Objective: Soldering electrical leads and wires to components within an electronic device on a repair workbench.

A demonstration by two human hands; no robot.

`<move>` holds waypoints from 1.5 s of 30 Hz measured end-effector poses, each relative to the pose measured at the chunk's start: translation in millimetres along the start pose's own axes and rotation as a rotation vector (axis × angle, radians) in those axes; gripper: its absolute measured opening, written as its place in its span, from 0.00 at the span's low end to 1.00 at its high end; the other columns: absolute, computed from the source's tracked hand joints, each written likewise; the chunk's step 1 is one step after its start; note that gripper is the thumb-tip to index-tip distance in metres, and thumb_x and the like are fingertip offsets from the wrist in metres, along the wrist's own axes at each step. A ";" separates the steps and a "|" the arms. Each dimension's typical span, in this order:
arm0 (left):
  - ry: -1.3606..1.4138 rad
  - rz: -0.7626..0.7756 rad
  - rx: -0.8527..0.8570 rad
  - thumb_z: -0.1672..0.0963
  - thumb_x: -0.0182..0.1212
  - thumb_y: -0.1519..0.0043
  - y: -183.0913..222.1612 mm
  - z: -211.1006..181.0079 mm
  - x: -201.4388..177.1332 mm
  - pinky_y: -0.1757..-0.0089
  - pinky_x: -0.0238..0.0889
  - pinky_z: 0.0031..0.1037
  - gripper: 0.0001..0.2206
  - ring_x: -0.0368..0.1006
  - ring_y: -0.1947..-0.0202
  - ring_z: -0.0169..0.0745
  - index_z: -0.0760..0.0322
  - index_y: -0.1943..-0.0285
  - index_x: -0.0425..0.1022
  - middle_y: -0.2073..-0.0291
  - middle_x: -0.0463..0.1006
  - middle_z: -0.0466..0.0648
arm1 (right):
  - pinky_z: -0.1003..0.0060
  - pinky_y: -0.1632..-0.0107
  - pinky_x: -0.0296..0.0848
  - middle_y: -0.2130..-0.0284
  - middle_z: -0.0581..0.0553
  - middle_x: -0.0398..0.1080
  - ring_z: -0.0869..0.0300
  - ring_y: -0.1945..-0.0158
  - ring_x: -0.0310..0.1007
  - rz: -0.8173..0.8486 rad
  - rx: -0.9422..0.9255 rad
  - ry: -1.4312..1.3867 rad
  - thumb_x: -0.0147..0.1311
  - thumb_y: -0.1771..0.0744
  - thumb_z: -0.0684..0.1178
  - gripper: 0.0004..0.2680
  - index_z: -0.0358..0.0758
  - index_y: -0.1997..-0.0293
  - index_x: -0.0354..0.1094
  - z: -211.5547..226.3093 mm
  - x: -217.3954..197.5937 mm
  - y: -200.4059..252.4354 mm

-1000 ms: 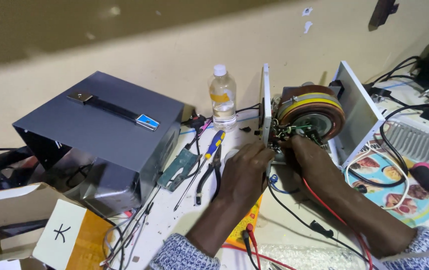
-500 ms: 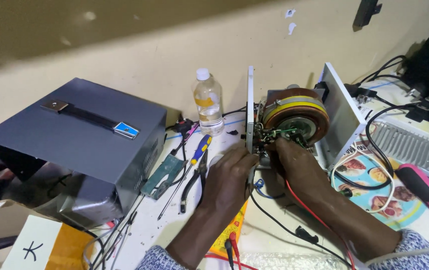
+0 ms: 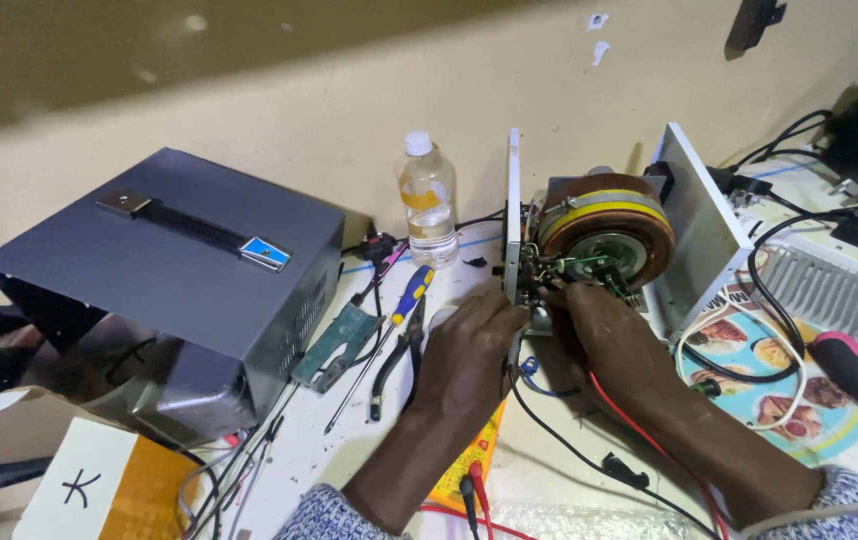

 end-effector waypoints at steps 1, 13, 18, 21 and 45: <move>-0.006 0.006 -0.003 0.64 0.63 0.44 -0.2 -0.5 -0.5 0.66 0.72 0.34 0.09 0.78 0.65 0.49 0.63 0.56 0.81 0.68 0.76 0.48 | 0.47 0.52 0.76 0.64 0.35 0.71 0.39 0.54 0.76 -0.005 -0.014 0.003 0.59 0.43 0.49 0.21 0.41 0.45 0.62 -7.7 4.7 0.7; 0.029 -0.025 0.008 0.61 0.62 0.43 5.3 7.9 10.2 0.66 0.71 0.36 0.07 0.76 0.64 0.51 0.61 0.57 0.78 0.67 0.73 0.47 | 0.48 0.55 0.77 0.65 0.37 0.71 0.40 0.56 0.76 0.025 0.017 0.134 0.60 0.41 0.53 0.19 0.43 0.48 0.61 27.2 -12.8 -10.1; 0.029 -0.027 0.024 0.60 0.62 0.43 5.2 10.6 13.0 0.65 0.71 0.35 0.07 0.76 0.64 0.50 0.60 0.57 0.78 0.67 0.72 0.46 | 0.47 0.56 0.78 0.64 0.38 0.71 0.41 0.56 0.76 0.029 0.046 0.203 0.60 0.41 0.49 0.19 0.44 0.47 0.59 28.2 -10.2 -10.4; 0.036 -0.037 0.030 0.61 0.62 0.43 4.2 8.7 10.4 0.67 0.70 0.37 0.06 0.76 0.65 0.52 0.61 0.58 0.77 0.68 0.73 0.47 | 0.44 0.56 0.78 0.64 0.35 0.72 0.38 0.56 0.76 0.047 0.040 0.231 0.59 0.41 0.48 0.19 0.42 0.47 0.60 36.1 -16.4 -12.2; 0.405 0.292 -0.795 0.65 0.44 0.49 -46.0 40.2 -1.6 0.57 0.69 0.41 0.26 0.77 0.51 0.55 0.62 0.42 0.75 0.48 0.81 0.56 | 0.61 0.55 0.80 0.51 0.53 0.80 0.59 0.49 0.81 0.309 -0.129 -0.167 0.49 0.32 0.50 0.14 0.57 0.39 0.72 54.4 -91.6 35.4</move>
Point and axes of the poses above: each hand's wrist, its own y-axis away from the middle knuckle, its own x-axis out of the palm, z = x × y, the point moved 1 cm from there along -y, towards the middle knuckle
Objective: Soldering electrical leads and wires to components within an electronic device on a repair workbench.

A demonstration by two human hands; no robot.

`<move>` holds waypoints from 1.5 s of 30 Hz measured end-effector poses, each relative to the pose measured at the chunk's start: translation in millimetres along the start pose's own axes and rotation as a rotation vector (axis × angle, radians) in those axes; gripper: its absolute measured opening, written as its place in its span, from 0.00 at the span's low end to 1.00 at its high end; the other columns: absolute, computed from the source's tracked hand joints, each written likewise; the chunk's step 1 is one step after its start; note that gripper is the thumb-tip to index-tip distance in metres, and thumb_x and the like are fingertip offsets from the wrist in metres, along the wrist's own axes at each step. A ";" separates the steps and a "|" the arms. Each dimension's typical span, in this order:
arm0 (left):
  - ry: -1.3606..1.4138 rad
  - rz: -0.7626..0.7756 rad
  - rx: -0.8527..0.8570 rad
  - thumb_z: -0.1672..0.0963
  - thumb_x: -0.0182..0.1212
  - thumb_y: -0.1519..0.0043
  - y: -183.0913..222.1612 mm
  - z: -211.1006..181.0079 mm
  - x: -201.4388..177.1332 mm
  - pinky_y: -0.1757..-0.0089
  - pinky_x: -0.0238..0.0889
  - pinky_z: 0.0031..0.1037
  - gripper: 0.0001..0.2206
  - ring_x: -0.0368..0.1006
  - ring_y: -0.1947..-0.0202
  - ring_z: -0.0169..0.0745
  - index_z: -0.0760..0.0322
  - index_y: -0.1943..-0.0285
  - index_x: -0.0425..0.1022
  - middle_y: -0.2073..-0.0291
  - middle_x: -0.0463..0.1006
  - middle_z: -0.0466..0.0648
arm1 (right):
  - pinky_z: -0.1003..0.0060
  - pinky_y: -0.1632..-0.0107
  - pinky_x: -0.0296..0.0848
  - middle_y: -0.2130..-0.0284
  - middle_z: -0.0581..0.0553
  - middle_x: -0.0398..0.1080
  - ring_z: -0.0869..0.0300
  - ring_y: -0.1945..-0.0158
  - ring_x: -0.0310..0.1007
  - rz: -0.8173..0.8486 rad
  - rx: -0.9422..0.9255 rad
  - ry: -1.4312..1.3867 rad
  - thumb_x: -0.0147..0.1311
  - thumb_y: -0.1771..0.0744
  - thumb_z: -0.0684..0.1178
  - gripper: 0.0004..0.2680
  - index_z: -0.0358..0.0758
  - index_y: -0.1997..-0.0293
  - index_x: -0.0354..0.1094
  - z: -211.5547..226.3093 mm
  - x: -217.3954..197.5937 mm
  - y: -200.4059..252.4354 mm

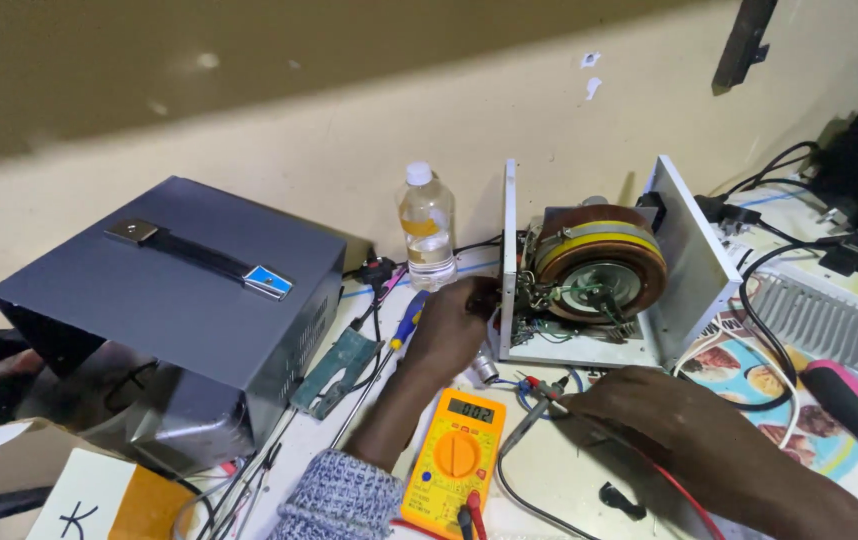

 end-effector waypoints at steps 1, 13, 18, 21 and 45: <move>0.113 -0.003 -0.068 0.66 0.49 0.47 -4.8 1.8 0.0 0.54 0.71 0.35 0.24 0.78 0.51 0.49 0.60 0.43 0.78 0.50 0.83 0.51 | 0.60 0.57 0.81 0.53 0.51 0.81 0.57 0.52 0.82 -0.078 -0.079 0.045 0.54 0.34 0.48 0.12 0.52 0.44 0.74 -3.1 -3.0 2.1; 0.174 -0.003 -0.257 0.55 0.67 0.39 -35.3 10.6 6.6 0.54 0.67 0.28 0.06 0.80 0.57 0.35 0.54 0.55 0.84 0.59 0.87 0.40 | 0.60 0.49 0.71 0.55 0.34 0.72 0.51 0.57 0.71 -0.906 0.076 0.231 0.61 0.33 0.34 0.11 0.28 0.45 0.71 3.2 -30.3 9.1; 0.155 0.016 -0.264 0.57 0.65 0.38 -25.8 -0.5 1.0 0.51 0.68 0.29 0.06 0.80 0.54 0.38 0.55 0.54 0.83 0.55 0.86 0.41 | 0.59 0.50 0.70 0.59 0.37 0.73 0.54 0.60 0.73 -0.864 0.071 0.232 0.61 0.33 0.34 0.08 0.31 0.49 0.72 1.8 -28.8 8.4; 0.212 0.006 -0.258 0.58 0.68 0.40 -22.5 -2.3 -0.5 0.49 0.66 0.30 0.07 0.78 0.51 0.36 0.54 0.54 0.82 0.54 0.86 0.40 | 0.55 0.51 0.68 0.64 0.39 0.76 0.49 0.59 0.73 -0.800 -0.006 0.299 0.55 0.38 0.30 0.09 0.30 0.56 0.73 6.8 -25.6 6.6; -0.020 -0.138 0.160 0.57 0.68 0.48 -30.2 23.9 -0.6 0.57 0.75 0.39 0.04 0.82 0.59 0.55 0.52 0.66 0.85 0.71 0.85 0.48 | 0.49 0.59 0.75 0.83 0.38 0.76 0.48 0.71 0.78 -0.012 0.474 -0.308 0.50 0.35 0.52 0.24 0.44 0.28 0.60 42.0 0.0 -75.6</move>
Point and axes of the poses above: each hand's wrist, its own y-axis away from the middle knuckle, its own x-axis out of the palm, z = x × y, the point moved 1 cm from there along -y, towards the middle knuckle
